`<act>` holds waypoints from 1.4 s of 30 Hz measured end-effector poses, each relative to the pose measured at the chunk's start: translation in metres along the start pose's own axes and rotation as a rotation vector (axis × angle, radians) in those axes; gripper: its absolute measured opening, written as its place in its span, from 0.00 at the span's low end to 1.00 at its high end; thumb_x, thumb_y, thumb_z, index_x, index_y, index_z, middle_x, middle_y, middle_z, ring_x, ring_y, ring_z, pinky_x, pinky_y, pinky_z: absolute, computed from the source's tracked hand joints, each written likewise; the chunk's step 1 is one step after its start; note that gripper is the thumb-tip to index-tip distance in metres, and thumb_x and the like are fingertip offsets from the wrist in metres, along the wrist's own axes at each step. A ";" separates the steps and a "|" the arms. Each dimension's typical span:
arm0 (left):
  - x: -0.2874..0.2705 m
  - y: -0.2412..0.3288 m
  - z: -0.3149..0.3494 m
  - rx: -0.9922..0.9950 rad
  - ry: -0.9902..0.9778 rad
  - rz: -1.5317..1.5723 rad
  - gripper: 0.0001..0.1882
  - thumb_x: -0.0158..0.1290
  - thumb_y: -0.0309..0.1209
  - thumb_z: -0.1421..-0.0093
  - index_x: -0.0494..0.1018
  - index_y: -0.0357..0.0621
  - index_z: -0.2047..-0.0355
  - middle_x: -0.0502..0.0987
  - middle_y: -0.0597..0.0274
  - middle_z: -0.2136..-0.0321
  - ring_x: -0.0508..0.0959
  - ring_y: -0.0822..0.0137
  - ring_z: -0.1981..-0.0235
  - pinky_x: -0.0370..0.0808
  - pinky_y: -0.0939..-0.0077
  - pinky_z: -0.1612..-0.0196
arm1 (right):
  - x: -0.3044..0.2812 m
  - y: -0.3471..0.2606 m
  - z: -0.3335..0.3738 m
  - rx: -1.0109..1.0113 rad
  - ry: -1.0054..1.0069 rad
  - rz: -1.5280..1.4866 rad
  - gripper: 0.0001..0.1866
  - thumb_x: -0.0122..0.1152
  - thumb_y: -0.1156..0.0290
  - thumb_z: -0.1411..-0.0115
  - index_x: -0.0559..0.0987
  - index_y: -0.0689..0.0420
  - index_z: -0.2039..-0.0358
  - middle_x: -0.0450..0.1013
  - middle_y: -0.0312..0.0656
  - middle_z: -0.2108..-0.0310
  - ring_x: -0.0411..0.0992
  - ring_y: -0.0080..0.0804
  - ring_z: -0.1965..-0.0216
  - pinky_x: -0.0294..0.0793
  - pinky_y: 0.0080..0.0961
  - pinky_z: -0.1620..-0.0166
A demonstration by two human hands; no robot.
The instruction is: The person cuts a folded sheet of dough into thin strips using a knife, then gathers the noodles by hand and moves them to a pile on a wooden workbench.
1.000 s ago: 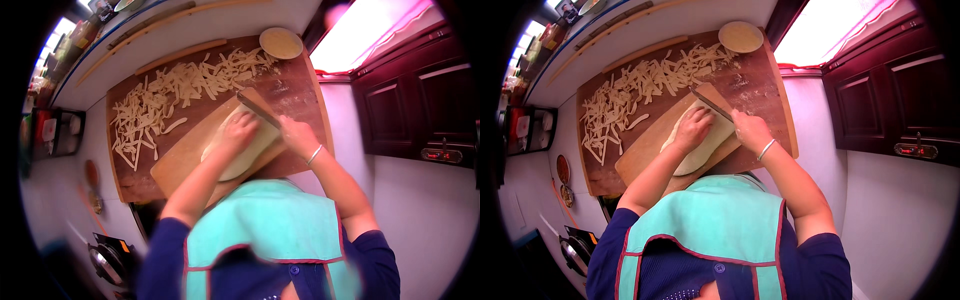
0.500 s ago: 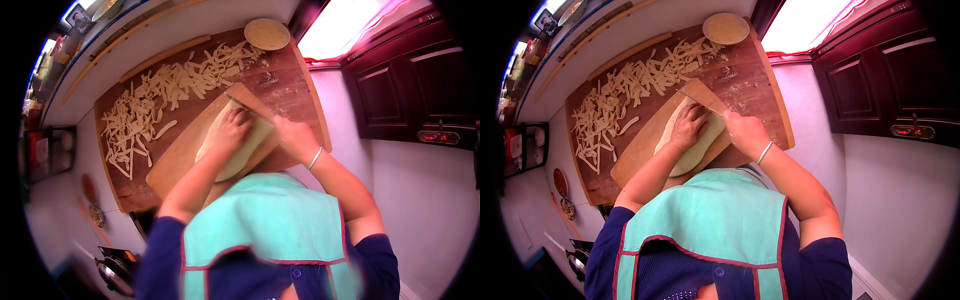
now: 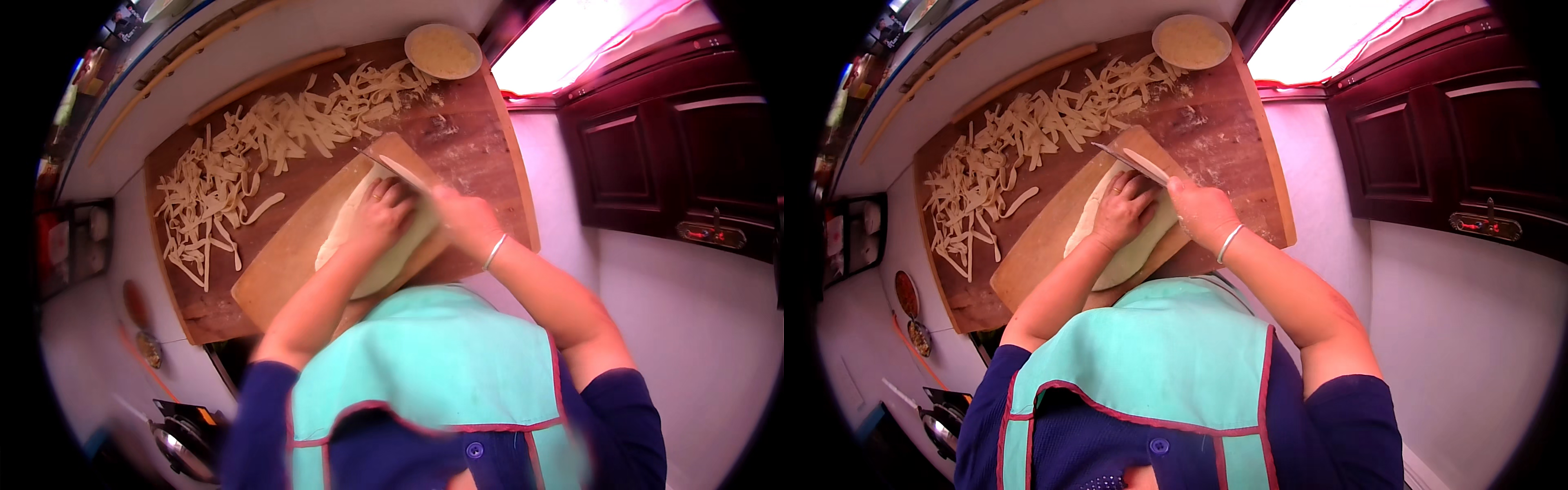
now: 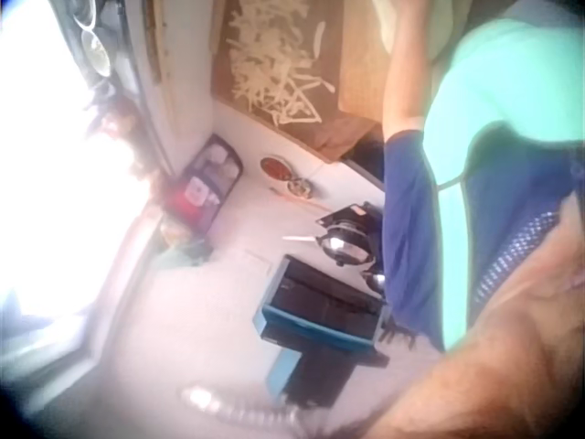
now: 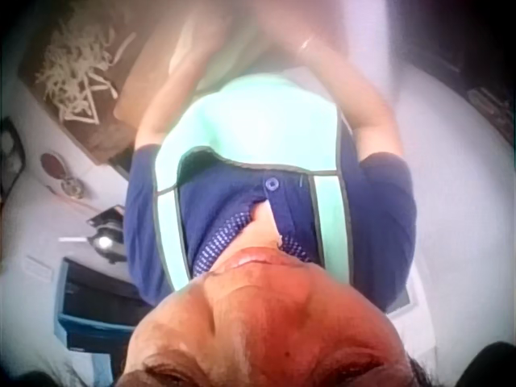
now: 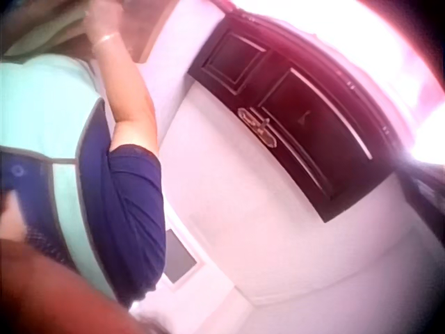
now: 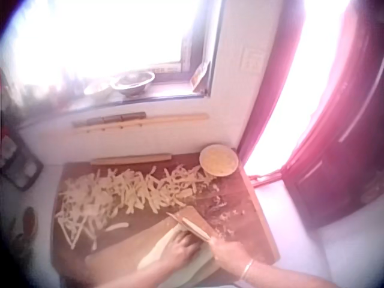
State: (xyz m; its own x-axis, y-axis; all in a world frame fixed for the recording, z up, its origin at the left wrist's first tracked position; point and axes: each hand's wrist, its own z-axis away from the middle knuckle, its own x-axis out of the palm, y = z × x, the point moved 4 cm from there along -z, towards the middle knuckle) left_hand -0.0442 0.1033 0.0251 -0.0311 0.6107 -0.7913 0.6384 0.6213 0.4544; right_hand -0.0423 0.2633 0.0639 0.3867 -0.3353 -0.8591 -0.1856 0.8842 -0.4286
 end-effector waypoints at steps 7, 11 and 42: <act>-0.002 -0.003 0.001 0.003 0.045 0.007 0.16 0.59 0.28 0.52 0.77 0.46 0.61 0.74 0.57 0.57 0.71 0.53 0.50 0.68 0.58 0.45 | -0.025 -0.009 0.012 -0.042 0.050 0.107 0.07 0.44 0.75 0.41 0.65 0.60 0.62 0.73 0.55 0.66 0.73 0.59 0.68 0.74 0.45 0.66; 0.002 -0.004 0.000 0.022 0.051 0.010 0.16 0.59 0.28 0.52 0.77 0.45 0.60 0.74 0.56 0.57 0.71 0.53 0.50 0.68 0.59 0.45 | -0.026 -0.011 0.026 -0.085 0.049 0.111 0.07 0.45 0.75 0.41 0.65 0.60 0.62 0.73 0.56 0.68 0.73 0.58 0.69 0.74 0.46 0.68; -0.002 0.000 0.001 0.010 0.051 0.015 0.15 0.59 0.28 0.53 0.77 0.45 0.62 0.74 0.59 0.59 0.71 0.54 0.51 0.70 0.61 0.47 | -0.021 -0.014 0.017 -0.135 0.068 0.075 0.08 0.49 0.77 0.45 0.64 0.60 0.64 0.73 0.56 0.70 0.74 0.58 0.72 0.75 0.45 0.70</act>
State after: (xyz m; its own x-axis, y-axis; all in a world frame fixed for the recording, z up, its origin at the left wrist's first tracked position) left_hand -0.0435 0.1022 0.0264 -0.0606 0.6441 -0.7626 0.6469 0.6071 0.4614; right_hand -0.0327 0.2635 0.0920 0.3060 -0.2952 -0.9051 -0.3335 0.8572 -0.3923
